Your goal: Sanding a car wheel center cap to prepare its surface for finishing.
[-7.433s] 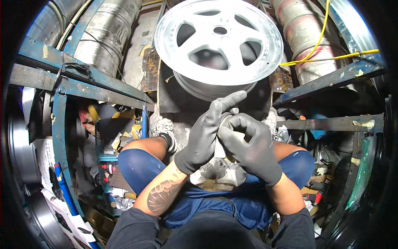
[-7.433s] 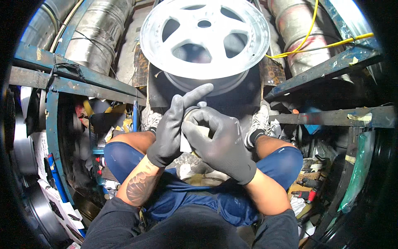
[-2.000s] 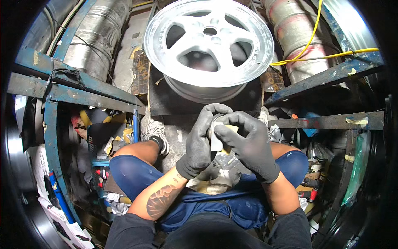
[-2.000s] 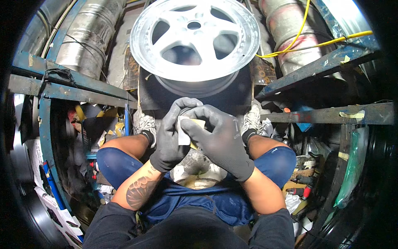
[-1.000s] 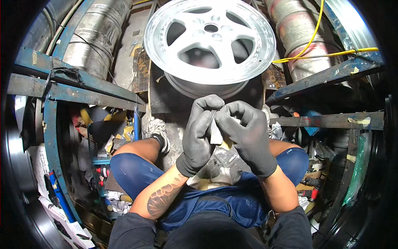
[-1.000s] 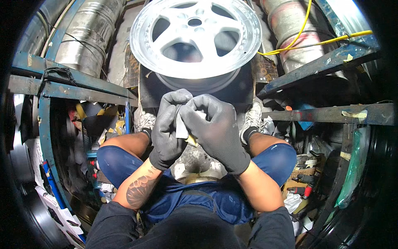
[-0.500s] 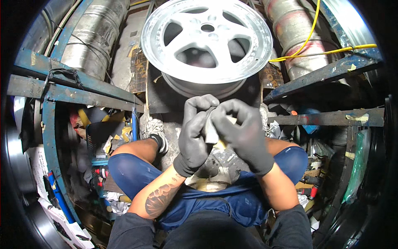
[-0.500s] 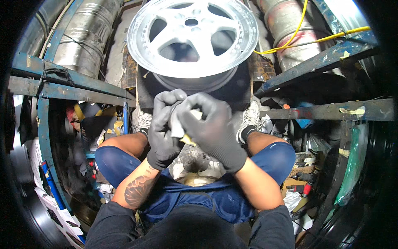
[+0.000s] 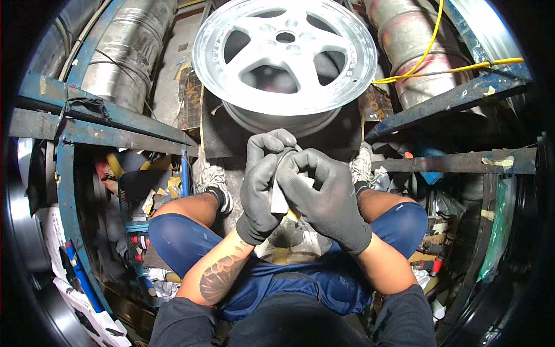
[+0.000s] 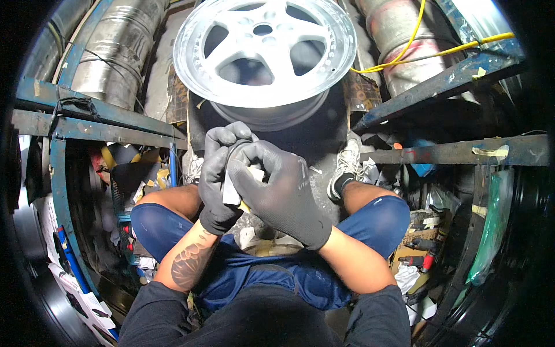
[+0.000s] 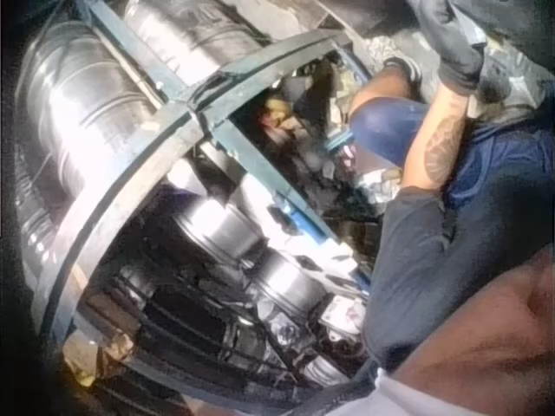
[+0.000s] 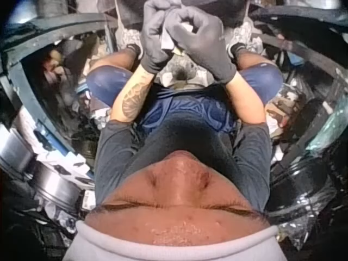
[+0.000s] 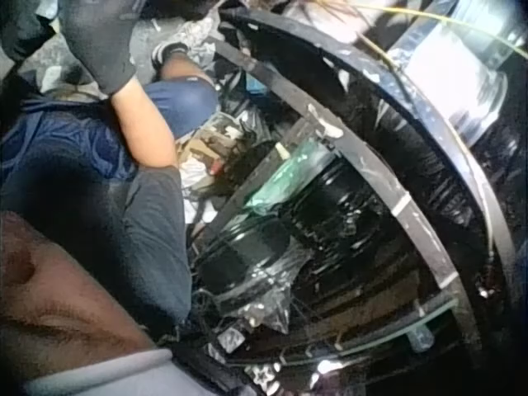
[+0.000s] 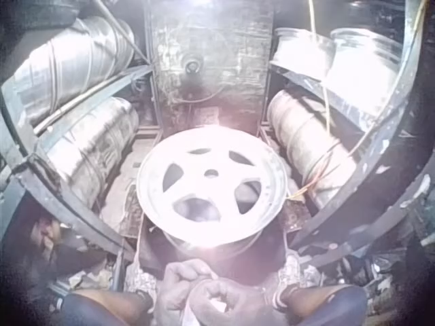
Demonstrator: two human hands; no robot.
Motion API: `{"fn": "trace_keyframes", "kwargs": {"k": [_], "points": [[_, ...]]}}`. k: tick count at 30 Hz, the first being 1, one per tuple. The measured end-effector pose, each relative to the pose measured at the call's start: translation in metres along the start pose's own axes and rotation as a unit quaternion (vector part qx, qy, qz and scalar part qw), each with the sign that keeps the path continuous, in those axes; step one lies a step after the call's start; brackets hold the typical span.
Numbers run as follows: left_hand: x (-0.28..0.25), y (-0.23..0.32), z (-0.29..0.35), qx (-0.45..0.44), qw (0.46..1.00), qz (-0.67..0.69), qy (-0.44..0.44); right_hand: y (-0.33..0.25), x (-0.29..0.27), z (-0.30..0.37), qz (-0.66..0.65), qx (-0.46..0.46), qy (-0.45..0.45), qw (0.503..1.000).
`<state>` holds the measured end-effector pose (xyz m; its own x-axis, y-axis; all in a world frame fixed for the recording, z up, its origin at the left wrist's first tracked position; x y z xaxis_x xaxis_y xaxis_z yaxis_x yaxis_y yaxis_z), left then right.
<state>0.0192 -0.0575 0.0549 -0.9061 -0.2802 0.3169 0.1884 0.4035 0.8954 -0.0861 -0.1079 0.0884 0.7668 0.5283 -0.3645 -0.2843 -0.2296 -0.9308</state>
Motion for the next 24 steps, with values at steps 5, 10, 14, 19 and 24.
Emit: {"fn": "trace_keyframes", "kwargs": {"k": [5, 10, 14, 19, 24], "points": [[-0.002, -0.001, 0.001, 0.022, 0.999, -0.027, -0.010, 0.011, -0.002, -0.008, -0.097, 0.112, -0.002, 0.989], [0.004, 0.003, -0.003, 0.027, 0.999, -0.026, -0.009, 0.014, 0.001, -0.002, -0.214, 0.181, 0.003, 0.960], [0.002, -0.001, -0.001, -0.036, 0.999, -0.012, 0.000, 0.007, -0.006, -0.002, -0.125, 0.118, -0.006, 0.985], [0.004, -0.004, -0.004, 0.005, 0.994, -0.092, -0.052, 0.004, -0.010, 0.001, -0.052, 0.064, -0.047, 0.995], [0.002, -0.005, 0.000, 0.030, 0.997, -0.062, -0.028, 0.013, -0.007, -0.001, -0.097, 0.103, -0.006, 0.990]]}}
Point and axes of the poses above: each hand's wrist, its own z-axis away from the middle knuckle, its own x-axis out of the palm, y = z × x, the point moved 5 cm from there along -z, towards the middle knuckle, and after that the axes turned 14 degrees about z, right-handed, at the moved point
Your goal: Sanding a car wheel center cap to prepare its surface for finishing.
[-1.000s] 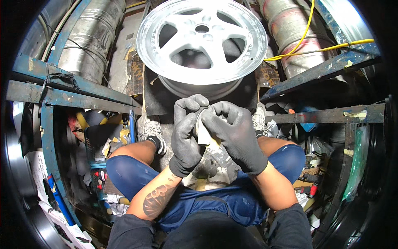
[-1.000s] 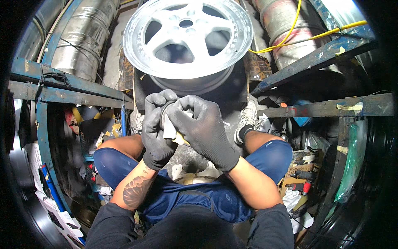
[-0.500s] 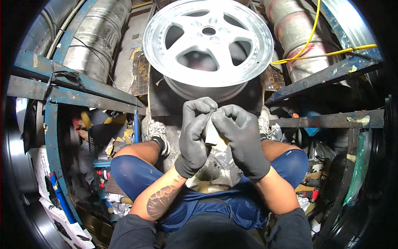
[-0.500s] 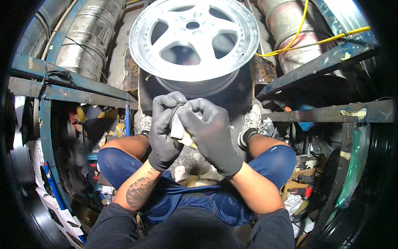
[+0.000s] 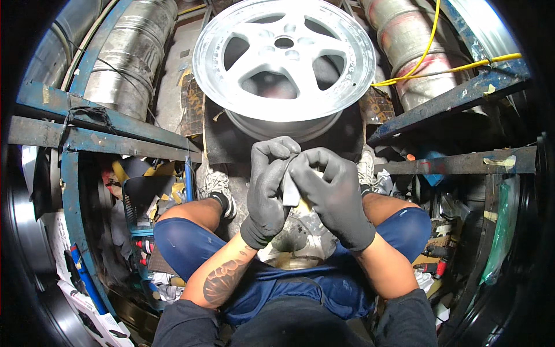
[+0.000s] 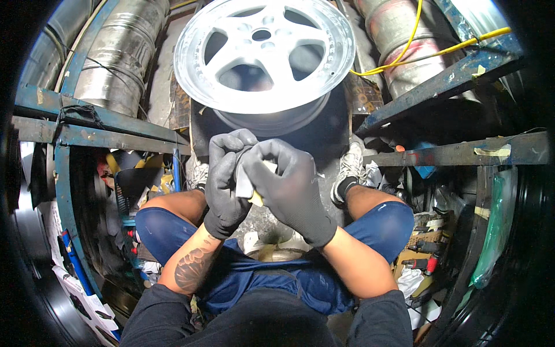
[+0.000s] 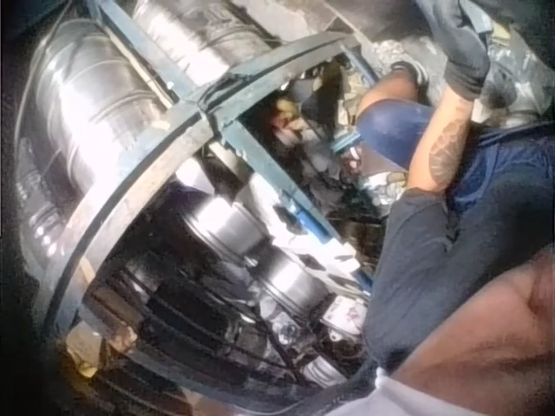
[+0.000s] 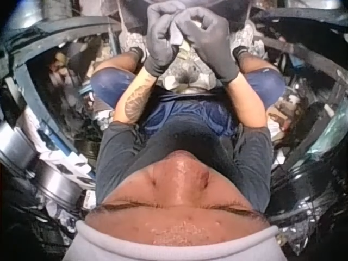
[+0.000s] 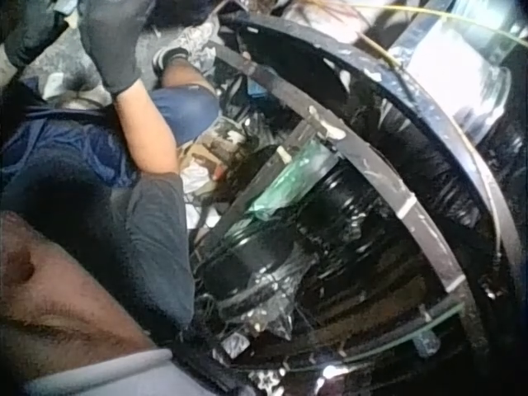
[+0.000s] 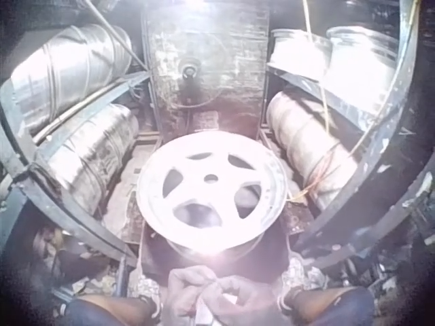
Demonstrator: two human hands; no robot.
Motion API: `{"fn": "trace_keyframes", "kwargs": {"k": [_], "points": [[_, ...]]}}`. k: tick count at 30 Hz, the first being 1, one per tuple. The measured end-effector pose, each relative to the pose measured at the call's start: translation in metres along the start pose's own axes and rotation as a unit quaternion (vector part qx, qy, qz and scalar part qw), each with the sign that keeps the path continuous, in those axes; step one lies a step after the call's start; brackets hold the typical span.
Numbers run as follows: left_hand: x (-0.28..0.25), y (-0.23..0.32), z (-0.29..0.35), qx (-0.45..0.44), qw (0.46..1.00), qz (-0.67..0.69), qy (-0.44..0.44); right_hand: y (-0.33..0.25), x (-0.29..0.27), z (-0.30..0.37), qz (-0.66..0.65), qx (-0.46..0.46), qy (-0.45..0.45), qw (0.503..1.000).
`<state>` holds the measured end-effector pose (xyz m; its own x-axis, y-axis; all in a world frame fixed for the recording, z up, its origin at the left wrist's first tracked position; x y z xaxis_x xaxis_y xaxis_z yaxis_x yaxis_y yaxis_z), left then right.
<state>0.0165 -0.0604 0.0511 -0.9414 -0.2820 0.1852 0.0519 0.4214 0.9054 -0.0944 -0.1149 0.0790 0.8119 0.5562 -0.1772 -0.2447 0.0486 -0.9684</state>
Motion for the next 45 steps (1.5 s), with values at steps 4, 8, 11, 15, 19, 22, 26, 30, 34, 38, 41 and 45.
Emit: {"fn": "trace_keyframes", "kwargs": {"k": [4, 8, 11, 15, 19, 22, 26, 30, 34, 38, 41, 45], "points": [[0.005, 0.005, 0.000, 0.001, 1.000, -0.027, -0.011, 0.008, -0.001, -0.002, -0.081, 0.041, 0.013, 0.996], [0.002, 0.004, -0.003, 0.028, 0.998, -0.047, -0.020, 0.002, -0.003, -0.004, -0.019, 0.003, 0.018, 1.000], [-0.001, -0.012, -0.001, -0.166, 0.965, 0.203, 0.024, -0.009, -0.003, 0.001, 0.079, -0.045, 0.011, 0.996], [-0.004, -0.009, -0.005, -0.159, 0.982, 0.080, -0.065, -0.009, 0.000, 0.008, 0.141, -0.088, -0.012, 0.986], [-0.006, -0.010, -0.002, -0.218, 0.964, 0.152, 0.017, -0.010, 0.003, 0.006, 0.154, -0.092, 0.022, 0.984], [0.000, 0.008, -0.003, -0.004, 0.996, -0.076, -0.041, 0.005, 0.003, 0.001, 0.116, -0.073, 0.058, 0.989], [-0.002, 0.006, 0.000, -0.103, 0.994, -0.041, -0.009, 0.018, 0.001, -0.001, 0.039, 0.007, 0.055, 0.998], [-0.003, 0.002, -0.001, -0.142, 0.989, 0.030, 0.003, 0.014, 0.002, -0.001, 0.038, -0.016, 0.025, 0.999], [-0.007, -0.022, 0.005, -0.241, 0.932, 0.263, 0.067, -0.002, 0.005, 0.007, 0.123, -0.066, -0.023, 0.990], [-0.001, -0.012, 0.005, -0.212, 0.954, 0.203, 0.064, 0.011, 0.002, 0.000, 0.071, -0.049, 0.029, 0.996], [-0.003, -0.010, 0.006, -0.113, 0.990, 0.088, 0.011, 0.022, -0.005, -0.006, 0.007, 0.014, 0.033, 0.999], [0.001, -0.006, 0.004, -0.166, 0.899, 0.399, 0.075, 0.011, -0.020, -0.002, -0.089, 0.045, 0.028, 0.995]]}}
Point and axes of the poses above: each hand's wrist, its own z-axis away from the middle knuckle, its own x-axis out of the palm, y = z × x, the point moved 5 cm from there along -z, towards the middle knuckle, and after that the axes turned 14 degrees about z, right-handed, at the moved point
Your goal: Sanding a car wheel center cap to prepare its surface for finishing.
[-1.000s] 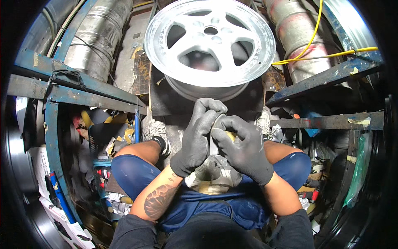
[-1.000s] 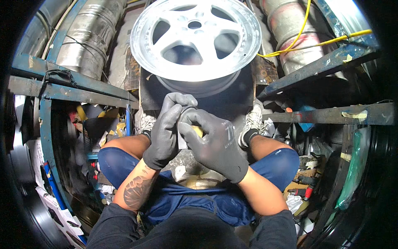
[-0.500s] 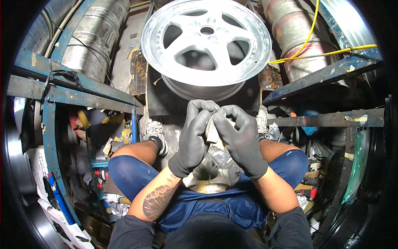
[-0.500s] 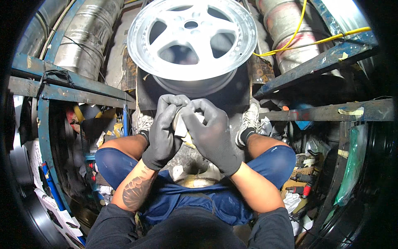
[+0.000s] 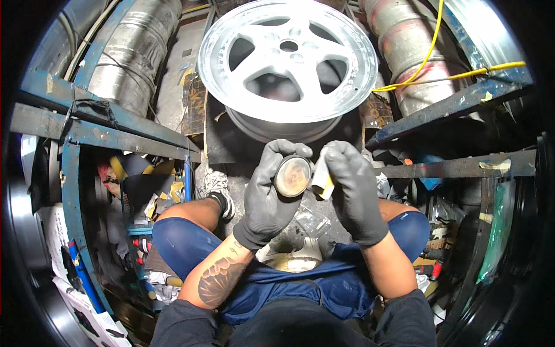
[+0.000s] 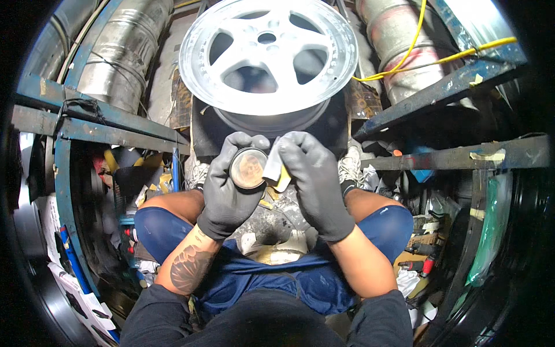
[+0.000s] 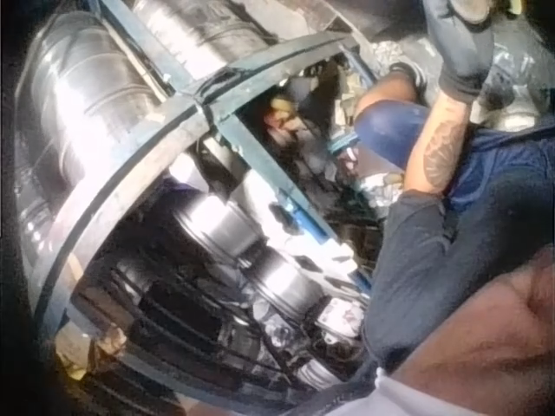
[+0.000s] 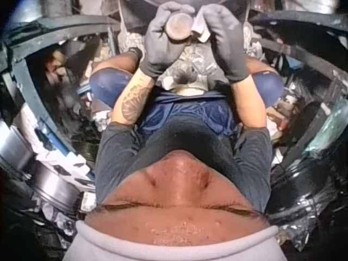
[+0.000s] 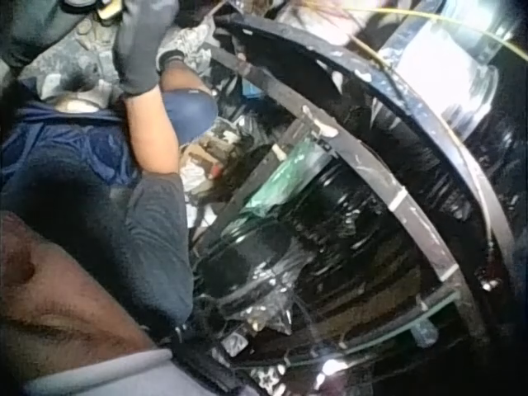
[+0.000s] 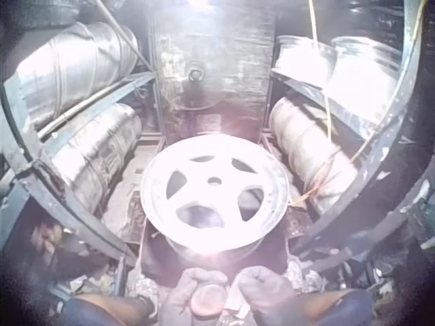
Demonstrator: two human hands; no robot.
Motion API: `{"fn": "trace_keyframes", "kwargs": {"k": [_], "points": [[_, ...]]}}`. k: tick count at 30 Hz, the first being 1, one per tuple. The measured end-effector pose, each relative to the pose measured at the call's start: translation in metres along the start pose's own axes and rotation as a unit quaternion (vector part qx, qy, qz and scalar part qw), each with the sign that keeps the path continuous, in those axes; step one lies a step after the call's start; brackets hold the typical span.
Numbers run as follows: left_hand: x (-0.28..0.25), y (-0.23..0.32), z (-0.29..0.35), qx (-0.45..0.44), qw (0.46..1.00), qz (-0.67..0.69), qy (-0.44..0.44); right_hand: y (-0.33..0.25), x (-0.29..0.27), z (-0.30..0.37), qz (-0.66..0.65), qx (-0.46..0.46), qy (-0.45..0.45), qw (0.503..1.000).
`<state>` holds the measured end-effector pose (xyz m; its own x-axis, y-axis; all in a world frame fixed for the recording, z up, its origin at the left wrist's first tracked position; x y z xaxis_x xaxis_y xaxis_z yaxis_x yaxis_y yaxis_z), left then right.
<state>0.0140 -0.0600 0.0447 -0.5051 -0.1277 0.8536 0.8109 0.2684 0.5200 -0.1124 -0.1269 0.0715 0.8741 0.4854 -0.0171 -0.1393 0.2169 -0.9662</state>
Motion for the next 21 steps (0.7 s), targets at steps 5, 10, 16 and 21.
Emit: {"fn": "trace_keyframes", "kwargs": {"k": [5, 10, 16, 21], "points": [[0.011, 0.011, -0.002, -0.024, 0.984, -0.175, -0.034, 0.005, -0.008, -0.001, 0.063, -0.042, 0.020, 0.997], [0.003, 0.011, -0.002, -0.114, 0.972, -0.167, 0.122, 0.001, -0.003, -0.004, 0.129, -0.111, 0.029, 0.985], [-0.009, 0.015, 0.001, -0.158, 0.933, -0.315, 0.075, -0.010, 0.001, 0.006, 0.124, -0.150, 0.077, 0.978], [-0.004, 0.010, 0.006, -0.216, 0.957, -0.181, 0.069, -0.005, -0.006, 0.008, 0.183, -0.131, 0.000, 0.974]]}}
Point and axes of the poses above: each hand's wrist, its own z-axis away from the middle knuckle, its own x-axis out of the palm, y = z × x, the point moved 5 cm from there along -z, towards the middle knuckle, and after that the axes turned 14 degrees about z, right-handed, at the moved point
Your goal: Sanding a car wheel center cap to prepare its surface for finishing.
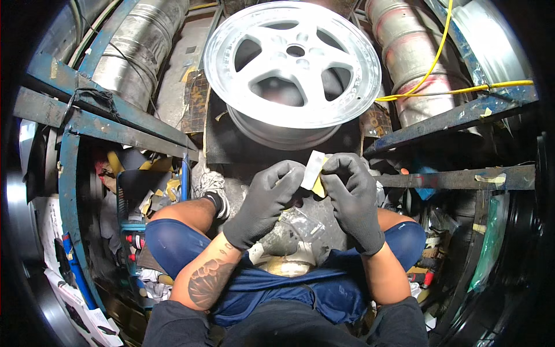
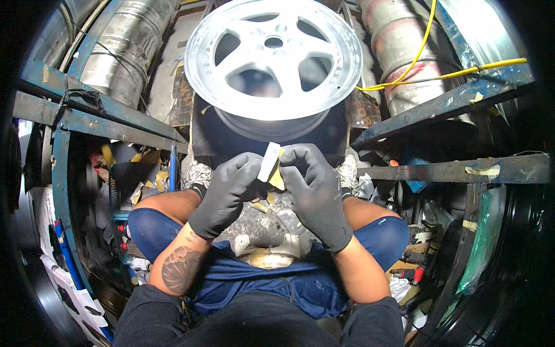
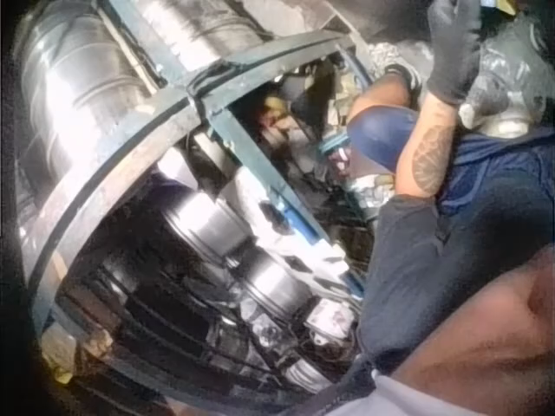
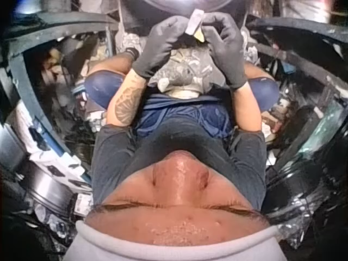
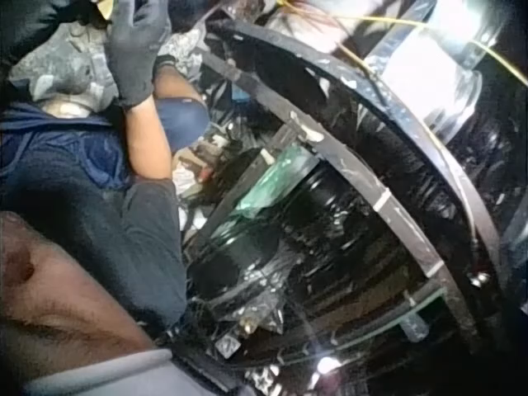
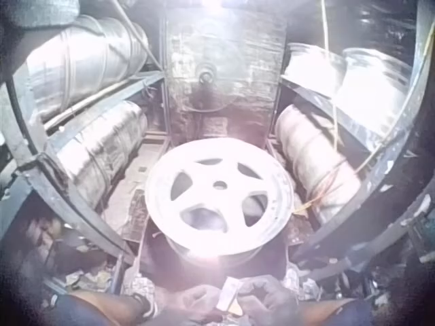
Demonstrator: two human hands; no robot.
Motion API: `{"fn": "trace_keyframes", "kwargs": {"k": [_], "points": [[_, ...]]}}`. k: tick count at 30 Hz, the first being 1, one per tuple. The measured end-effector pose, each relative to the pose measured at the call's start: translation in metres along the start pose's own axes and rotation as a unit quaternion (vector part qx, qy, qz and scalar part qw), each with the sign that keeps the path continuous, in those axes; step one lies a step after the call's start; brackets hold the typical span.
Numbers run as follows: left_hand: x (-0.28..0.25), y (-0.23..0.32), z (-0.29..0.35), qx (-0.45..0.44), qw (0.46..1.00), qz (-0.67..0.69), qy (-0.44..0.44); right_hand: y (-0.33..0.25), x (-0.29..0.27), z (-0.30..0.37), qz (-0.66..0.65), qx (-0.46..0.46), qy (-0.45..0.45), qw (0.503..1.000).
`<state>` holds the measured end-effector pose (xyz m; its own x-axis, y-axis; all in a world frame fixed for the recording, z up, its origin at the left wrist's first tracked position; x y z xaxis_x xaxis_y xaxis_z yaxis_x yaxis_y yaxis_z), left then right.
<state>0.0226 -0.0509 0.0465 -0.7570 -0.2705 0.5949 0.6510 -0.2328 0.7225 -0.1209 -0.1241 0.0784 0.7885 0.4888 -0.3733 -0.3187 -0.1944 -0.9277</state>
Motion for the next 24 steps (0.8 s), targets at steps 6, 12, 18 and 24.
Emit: {"fn": "trace_keyframes", "kwargs": {"k": [6, 12, 18, 24], "points": [[-0.012, -0.011, -0.006, 0.028, 0.999, 0.042, -0.010, -0.032, 0.009, -0.001, 0.214, -0.201, -0.022, 0.956], [-0.003, -0.009, -0.008, 0.006, 0.997, -0.056, -0.049, -0.027, 0.004, -0.001, 0.383, -0.256, -0.010, 0.887], [-0.008, -0.011, -0.011, -0.021, 0.950, 0.311, -0.033, -0.030, -0.005, 0.006, 0.320, -0.262, 0.039, 0.910], [-0.002, -0.003, -0.010, 0.073, 0.974, 0.214, 0.018, -0.025, 0.000, 0.005, 0.196, -0.192, -0.025, 0.961]]}}
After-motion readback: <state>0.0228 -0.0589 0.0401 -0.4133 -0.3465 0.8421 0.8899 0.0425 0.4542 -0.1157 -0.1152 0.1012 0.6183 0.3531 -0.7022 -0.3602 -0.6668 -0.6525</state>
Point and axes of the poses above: each hand's wrist, its own z-axis away from the middle knuckle, its own x-axis out of the palm, y = z × x, the point moved 5 cm from there along -z, towards the middle knuckle, and after that the axes turned 14 degrees about z, right-handed, at the moved point
